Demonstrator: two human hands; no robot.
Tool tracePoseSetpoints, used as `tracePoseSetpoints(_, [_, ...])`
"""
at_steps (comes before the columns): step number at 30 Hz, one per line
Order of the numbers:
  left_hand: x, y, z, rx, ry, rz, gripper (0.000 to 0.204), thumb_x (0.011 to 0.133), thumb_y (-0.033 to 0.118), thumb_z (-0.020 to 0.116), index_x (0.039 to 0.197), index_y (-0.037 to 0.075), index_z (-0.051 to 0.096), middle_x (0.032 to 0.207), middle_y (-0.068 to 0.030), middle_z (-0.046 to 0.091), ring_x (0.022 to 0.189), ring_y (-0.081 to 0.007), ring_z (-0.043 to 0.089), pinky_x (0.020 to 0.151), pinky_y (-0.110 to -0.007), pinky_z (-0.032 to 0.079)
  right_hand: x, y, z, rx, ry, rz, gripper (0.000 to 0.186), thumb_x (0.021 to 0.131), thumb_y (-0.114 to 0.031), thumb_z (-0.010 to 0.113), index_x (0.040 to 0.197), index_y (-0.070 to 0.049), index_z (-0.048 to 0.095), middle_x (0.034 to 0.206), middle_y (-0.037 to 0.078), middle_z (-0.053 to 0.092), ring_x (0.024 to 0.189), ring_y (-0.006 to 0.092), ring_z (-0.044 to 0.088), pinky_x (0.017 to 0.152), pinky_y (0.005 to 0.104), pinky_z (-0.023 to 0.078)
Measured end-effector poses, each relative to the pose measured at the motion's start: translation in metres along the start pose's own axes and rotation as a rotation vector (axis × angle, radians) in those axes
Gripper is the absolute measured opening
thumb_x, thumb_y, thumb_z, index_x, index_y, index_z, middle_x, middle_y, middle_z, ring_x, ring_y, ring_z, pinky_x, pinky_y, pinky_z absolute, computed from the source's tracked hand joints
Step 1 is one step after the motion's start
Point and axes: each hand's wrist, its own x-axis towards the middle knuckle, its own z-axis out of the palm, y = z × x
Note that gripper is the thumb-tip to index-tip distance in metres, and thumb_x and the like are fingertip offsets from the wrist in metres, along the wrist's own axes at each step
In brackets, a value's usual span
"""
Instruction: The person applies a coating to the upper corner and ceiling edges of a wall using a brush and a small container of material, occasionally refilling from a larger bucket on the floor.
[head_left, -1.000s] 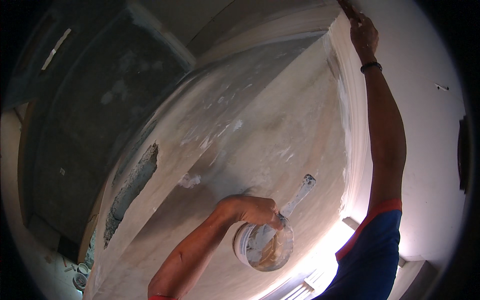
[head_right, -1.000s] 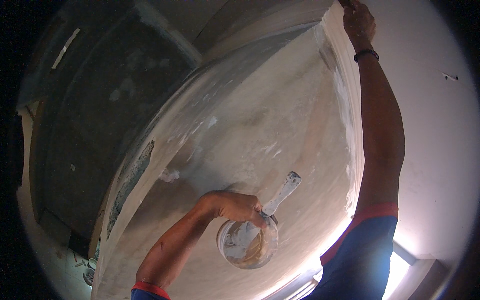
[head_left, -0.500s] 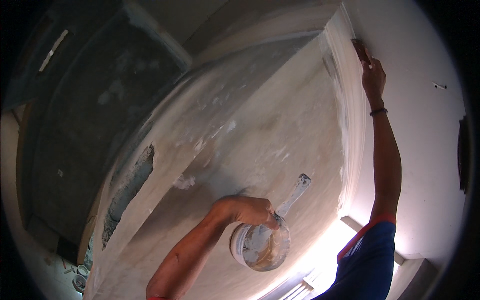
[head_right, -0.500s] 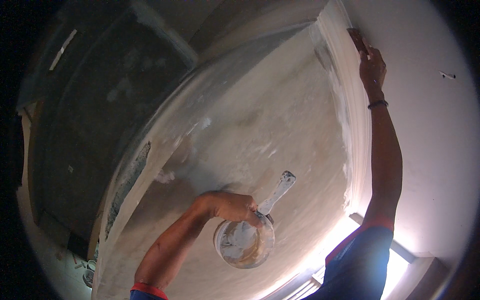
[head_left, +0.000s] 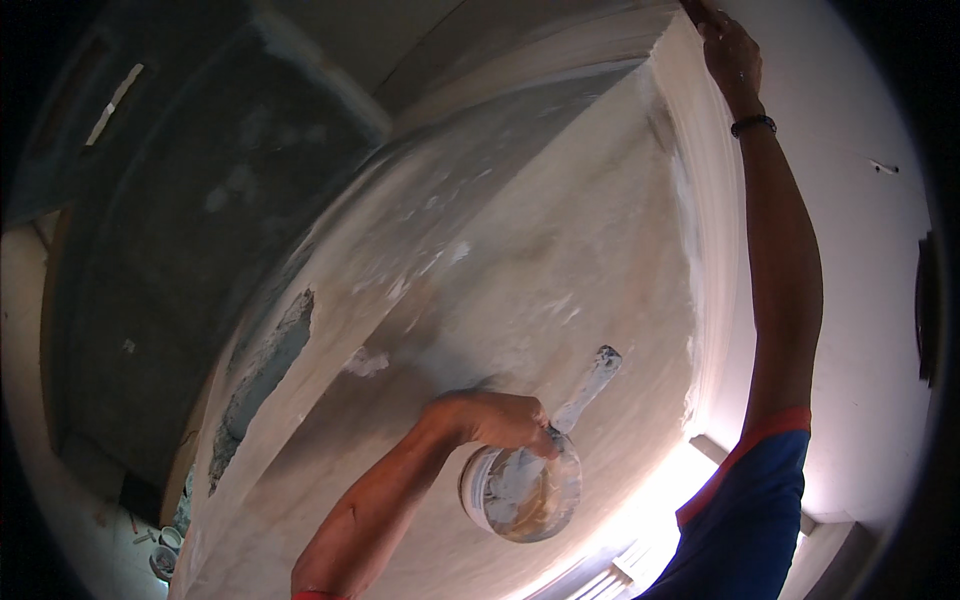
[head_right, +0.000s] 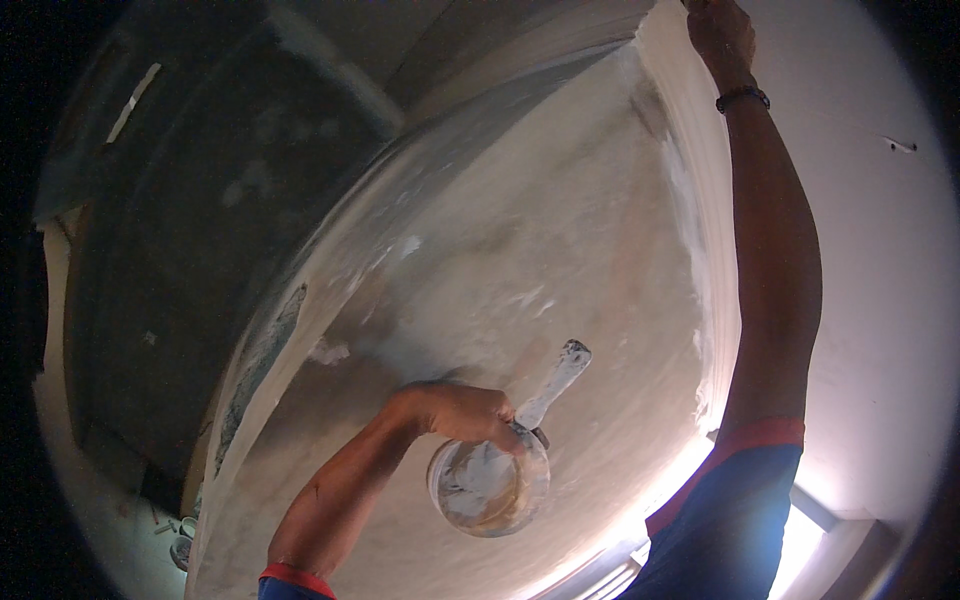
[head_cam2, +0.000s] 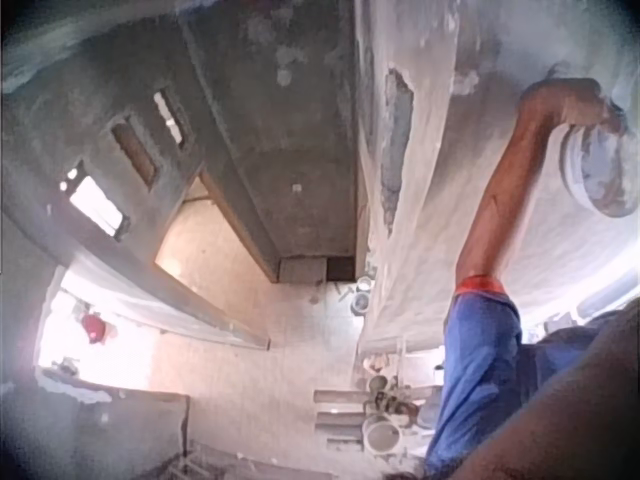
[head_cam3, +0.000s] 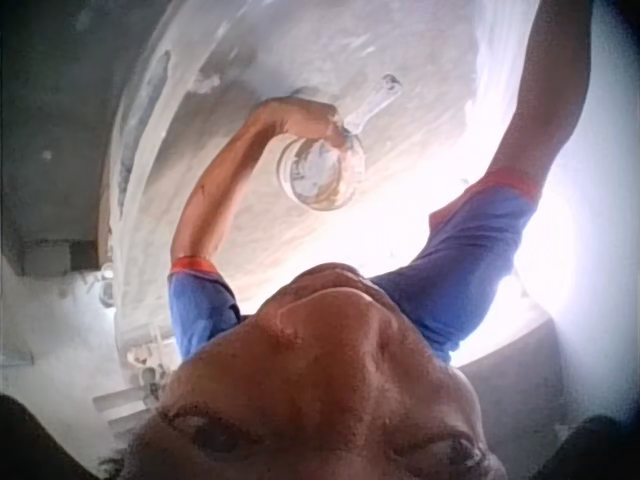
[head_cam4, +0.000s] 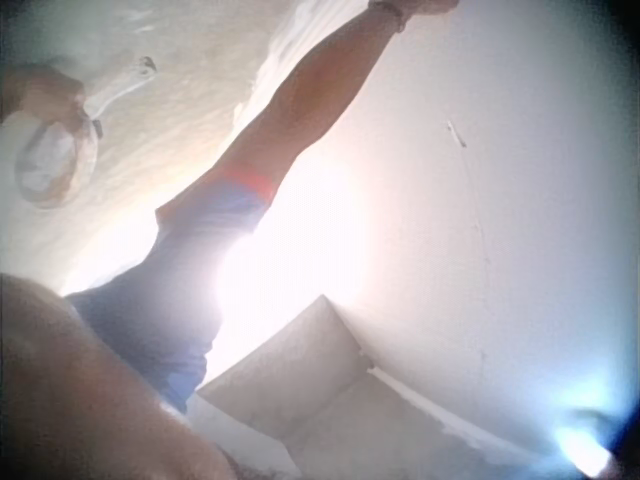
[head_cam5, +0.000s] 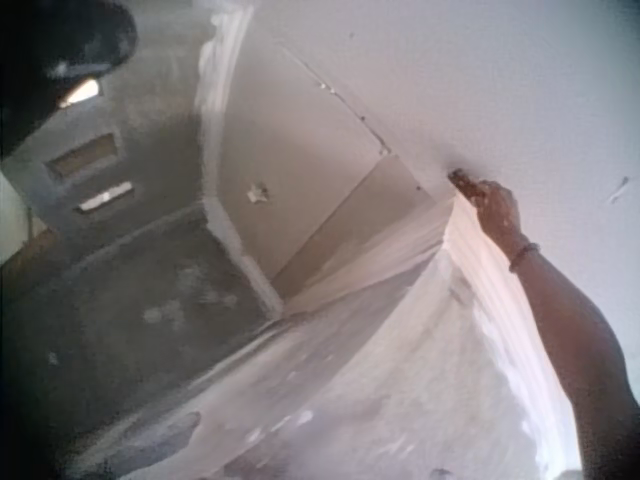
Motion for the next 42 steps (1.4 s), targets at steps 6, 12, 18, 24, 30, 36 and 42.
tracePoseSetpoints(6, [-0.009,0.005,-0.002,-0.006,-0.002,-0.006,0.053,0.082,0.042,0.068,0.105,-0.005,0.067,0.091,-0.0132,0.069,0.082,-0.0217,0.063,0.076,-0.035,0.047,-0.03,0.004,-0.004,0.044,-0.252,0.196,0.042,0.092,-0.035,0.054,0.129,-0.016,0.06,0.117,0.013,0.065,0.106,0.0316,0.063,0.091,0.0421,0.049])
tracePoseSetpoints(12, [-0.005,0.004,-0.003,-0.019,-0.025,-0.007,0.051,0.084,0.04,0.068,0.109,-0.004,0.066,0.095,-0.0131,0.069,0.087,-0.0227,0.064,0.08,-0.035,0.047,-0.085,0.033,-0.038,0.073,-0.342,0.243,0.037,0.093,-0.028,0.058,0.129,-0.025,0.06,0.119,0.013,0.063,0.102,0.0281,0.064,0.089,0.0403,0.051])
tracePoseSetpoints(18, [-0.004,0.003,-0.003,-0.036,-0.035,-0.028,0.05,0.084,0.038,0.067,0.113,-0.003,0.065,0.1,-0.0138,0.069,0.092,-0.0241,0.065,0.085,-0.035,0.046,0.0,0.03,-0.05,0.043,-0.152,-0.141,0.028,0.098,-0.02,0.05,0.122,-0.016,0.062,0.111,0.012,0.063,0.102,0.0295,0.062,0.089,0.0398,0.05])
tracePoseSetpoints(24, [-0.005,0.002,-0.003,-0.032,-0.046,-0.035,0.05,0.084,0.037,0.067,0.115,-0.003,0.064,0.103,-0.0153,0.069,0.095,-0.0239,0.065,0.087,-0.035,0.046,0.065,-0.048,-0.047,0.197,-0.195,-0.377,0.025,0.087,0.002,0.049,0.099,-0.002,0.071,0.103,0.013,0.068,0.095,0.0292,0.061,0.088,0.0386,0.052])
tracePoseSetpoints(30, [-0.007,0.008,-0.004,-0.016,-0.039,-0.036,0.051,0.084,0.038,0.067,0.115,-0.002,0.065,0.104,-0.0162,0.069,0.095,-0.0249,0.065,0.087,-0.036,0.046,0.076,-0.043,-0.042,0.073,-0.375,-0.429,0.027,0.086,0.0,0.049,0.1,-0.003,0.072,0.107,0.013,0.068,0.099,0.0315,0.061,0.095,0.0417,0.047])
tracePoseSetpoints(36, [-0.011,0.011,-0.007,-0.004,-0.037,-0.067,0.052,0.083,0.039,0.068,0.115,-0.002,0.065,0.103,-0.0163,0.07,0.095,-0.0253,0.066,0.086,-0.036,0.046,0.059,-0.03,-0.02,-0.037,-0.45,-0.382,0.029,0.084,0.001,0.048,0.102,-0.004,0.071,0.121,0.018,0.06,0.113,0.0362,0.054,0.099,0.0443,0.044])
tracePoseSetpoints(42, [-0.002,0.001,-0.005,-0.023,-0.058,-0.056,0.052,0.083,0.039,0.069,0.115,-0.002,0.065,0.102,-0.0165,0.07,0.094,-0.0253,0.066,0.085,-0.037,0.047,0.051,-0.041,-0.033,-0.025,-0.451,-0.363,0.034,0.083,0.004,0.048,0.107,-0.005,0.07,0.127,0.021,0.057,0.118,0.036,0.052,0.105,0.0434,0.041])
